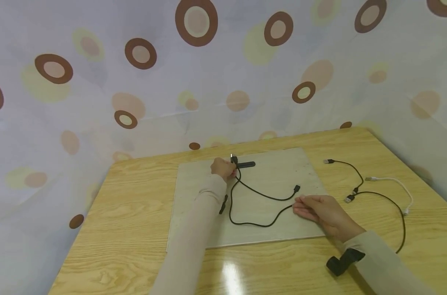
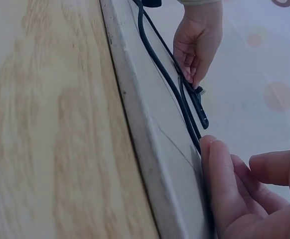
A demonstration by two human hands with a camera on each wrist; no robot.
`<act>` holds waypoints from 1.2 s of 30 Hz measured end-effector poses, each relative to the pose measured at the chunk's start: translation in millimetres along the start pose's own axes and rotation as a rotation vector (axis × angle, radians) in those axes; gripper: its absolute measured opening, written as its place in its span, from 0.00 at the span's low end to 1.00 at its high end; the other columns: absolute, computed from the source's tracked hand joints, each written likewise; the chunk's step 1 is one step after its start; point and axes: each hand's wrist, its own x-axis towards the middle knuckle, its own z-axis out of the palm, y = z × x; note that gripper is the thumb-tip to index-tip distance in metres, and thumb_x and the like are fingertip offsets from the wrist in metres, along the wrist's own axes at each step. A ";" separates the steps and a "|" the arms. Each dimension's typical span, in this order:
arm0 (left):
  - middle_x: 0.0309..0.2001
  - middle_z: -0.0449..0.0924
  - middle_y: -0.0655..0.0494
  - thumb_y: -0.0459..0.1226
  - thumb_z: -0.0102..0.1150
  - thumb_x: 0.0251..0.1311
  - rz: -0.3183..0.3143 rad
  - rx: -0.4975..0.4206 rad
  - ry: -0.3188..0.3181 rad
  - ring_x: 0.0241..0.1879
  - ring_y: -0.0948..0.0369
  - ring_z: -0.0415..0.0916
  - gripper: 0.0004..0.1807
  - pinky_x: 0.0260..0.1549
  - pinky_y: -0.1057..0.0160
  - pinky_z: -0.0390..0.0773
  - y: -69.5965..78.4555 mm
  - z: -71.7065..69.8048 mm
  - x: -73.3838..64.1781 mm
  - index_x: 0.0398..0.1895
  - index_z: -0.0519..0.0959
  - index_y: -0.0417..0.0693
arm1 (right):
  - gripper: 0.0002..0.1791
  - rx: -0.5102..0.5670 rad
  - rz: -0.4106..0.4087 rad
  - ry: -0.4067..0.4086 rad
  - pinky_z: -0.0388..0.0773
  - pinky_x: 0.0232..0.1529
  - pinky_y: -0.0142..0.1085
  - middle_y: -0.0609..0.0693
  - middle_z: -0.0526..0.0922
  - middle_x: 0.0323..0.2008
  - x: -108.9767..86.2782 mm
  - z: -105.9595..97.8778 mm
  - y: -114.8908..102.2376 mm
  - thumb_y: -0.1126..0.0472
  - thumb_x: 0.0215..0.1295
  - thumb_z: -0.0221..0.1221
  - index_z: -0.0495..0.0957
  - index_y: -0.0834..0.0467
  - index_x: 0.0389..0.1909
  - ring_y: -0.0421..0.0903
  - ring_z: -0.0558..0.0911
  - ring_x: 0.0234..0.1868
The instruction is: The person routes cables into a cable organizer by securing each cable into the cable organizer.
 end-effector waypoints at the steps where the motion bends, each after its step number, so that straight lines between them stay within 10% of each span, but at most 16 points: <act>1: 0.23 0.83 0.49 0.31 0.61 0.58 0.004 0.005 0.006 0.13 0.65 0.76 0.04 0.21 0.69 0.79 0.4 -0.7 -1.6 0.31 0.83 0.38 | 0.26 0.003 -0.002 0.004 0.79 0.48 0.34 0.52 0.85 0.37 -0.4 0.8 -0.8 0.65 0.74 0.48 0.57 0.80 0.63 0.43 0.86 0.40; 12: 0.30 0.86 0.49 0.36 0.57 0.65 0.272 0.105 -0.124 0.28 0.60 0.83 0.10 0.30 0.67 0.80 13.3 -0.1 -35.7 0.36 0.86 0.38 | 0.08 0.114 -0.172 -0.034 0.78 0.48 0.31 0.49 0.86 0.39 -18.8 -3.2 -26.8 0.60 0.68 0.57 0.82 0.56 0.44 0.41 0.85 0.43; 22: 0.37 0.86 0.50 0.36 0.55 0.67 0.313 -0.027 -0.458 0.40 0.58 0.83 0.13 0.39 0.65 0.81 17.0 10.0 -80.0 0.47 0.81 0.36 | 0.09 0.007 -0.371 0.021 0.80 0.41 0.29 0.47 0.87 0.37 -32.7 -67.1 -53.6 0.64 0.69 0.55 0.82 0.54 0.43 0.39 0.86 0.39; 28: 0.41 0.85 0.47 0.35 0.54 0.67 0.318 -0.104 -0.711 0.45 0.51 0.82 0.13 0.45 0.58 0.80 7.9 23.8 -107.6 0.48 0.80 0.33 | 0.09 -0.292 -0.417 0.111 0.80 0.39 0.26 0.39 0.86 0.37 -36.0 -106.9 -61.4 0.63 0.69 0.55 0.81 0.51 0.46 0.34 0.85 0.38; 31: 0.41 0.85 0.47 0.34 0.54 0.67 0.304 -0.107 -0.809 0.44 0.54 0.83 0.13 0.44 0.59 0.81 3.9 33.0 -125.5 0.46 0.81 0.34 | 0.11 -0.657 -0.422 0.210 0.78 0.36 0.23 0.32 0.83 0.37 -34.4 -119.6 -60.6 0.57 0.69 0.57 0.80 0.54 0.49 0.26 0.81 0.37; 36: 0.40 0.86 0.49 0.34 0.53 0.68 0.307 -0.077 -0.924 0.39 0.61 0.84 0.12 0.40 0.63 0.82 -2.8 47.5 -158.4 0.45 0.82 0.35 | 0.16 -1.172 -0.452 0.273 0.80 0.33 0.38 0.52 0.86 0.41 -25.2 -134.6 -56.3 0.53 0.66 0.60 0.81 0.60 0.48 0.16 0.70 0.33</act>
